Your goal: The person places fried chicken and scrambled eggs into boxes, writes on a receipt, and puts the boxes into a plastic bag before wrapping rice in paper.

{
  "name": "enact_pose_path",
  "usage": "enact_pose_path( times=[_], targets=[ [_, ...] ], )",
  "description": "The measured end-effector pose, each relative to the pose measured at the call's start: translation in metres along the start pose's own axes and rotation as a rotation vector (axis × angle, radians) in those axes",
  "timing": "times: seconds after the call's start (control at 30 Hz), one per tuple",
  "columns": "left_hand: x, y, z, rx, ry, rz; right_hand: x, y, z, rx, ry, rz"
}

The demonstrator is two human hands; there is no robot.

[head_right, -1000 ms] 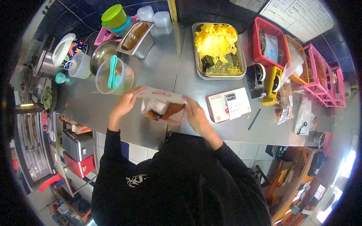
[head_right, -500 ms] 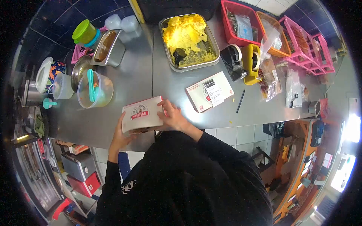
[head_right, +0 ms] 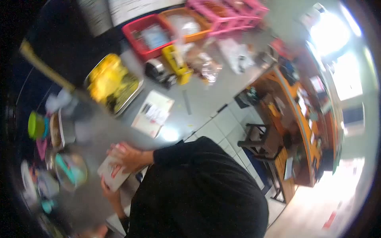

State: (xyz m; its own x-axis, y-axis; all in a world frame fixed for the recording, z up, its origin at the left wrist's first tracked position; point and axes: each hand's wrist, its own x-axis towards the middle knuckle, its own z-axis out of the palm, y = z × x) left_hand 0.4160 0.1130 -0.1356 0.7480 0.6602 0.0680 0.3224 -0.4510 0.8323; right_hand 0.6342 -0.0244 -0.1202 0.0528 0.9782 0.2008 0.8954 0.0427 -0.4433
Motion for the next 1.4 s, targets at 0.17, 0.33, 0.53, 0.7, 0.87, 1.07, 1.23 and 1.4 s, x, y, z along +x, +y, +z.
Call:
enact_pose_path(
  times=[0.17,0.33,0.53,0.7,0.87,1.07,1.23,1.4],
  targets=[
    [0.020,0.014,-0.034,0.162,-0.344,-0.024,0.000,0.009,-0.001,0.155,-0.196,-0.052],
    [0.043,0.024,-0.007,0.720,-0.357,0.337,0.020,0.031,-0.010,0.124,-0.389,-0.161],
    [0.050,0.039,-0.030,0.611,-0.609,0.274,0.037,0.045,0.013,0.161,-0.329,-0.306],
    [0.057,0.042,-0.037,0.582,-0.655,0.323,0.022,0.031,-0.008,0.170,-0.318,-0.226],
    [0.047,0.025,-0.032,0.644,-0.645,0.368,-0.001,0.025,-0.018,0.083,-0.255,-0.223],
    [0.045,0.080,-0.020,0.965,-0.684,0.307,-0.062,0.089,-0.053,0.115,0.191,0.374],
    [0.032,0.056,0.016,0.898,-0.423,0.344,-0.151,0.215,-0.180,-0.306,1.151,0.814],
    [0.038,0.087,0.034,0.882,-0.409,0.040,-0.188,0.284,-0.196,0.514,0.824,1.428]
  ],
)
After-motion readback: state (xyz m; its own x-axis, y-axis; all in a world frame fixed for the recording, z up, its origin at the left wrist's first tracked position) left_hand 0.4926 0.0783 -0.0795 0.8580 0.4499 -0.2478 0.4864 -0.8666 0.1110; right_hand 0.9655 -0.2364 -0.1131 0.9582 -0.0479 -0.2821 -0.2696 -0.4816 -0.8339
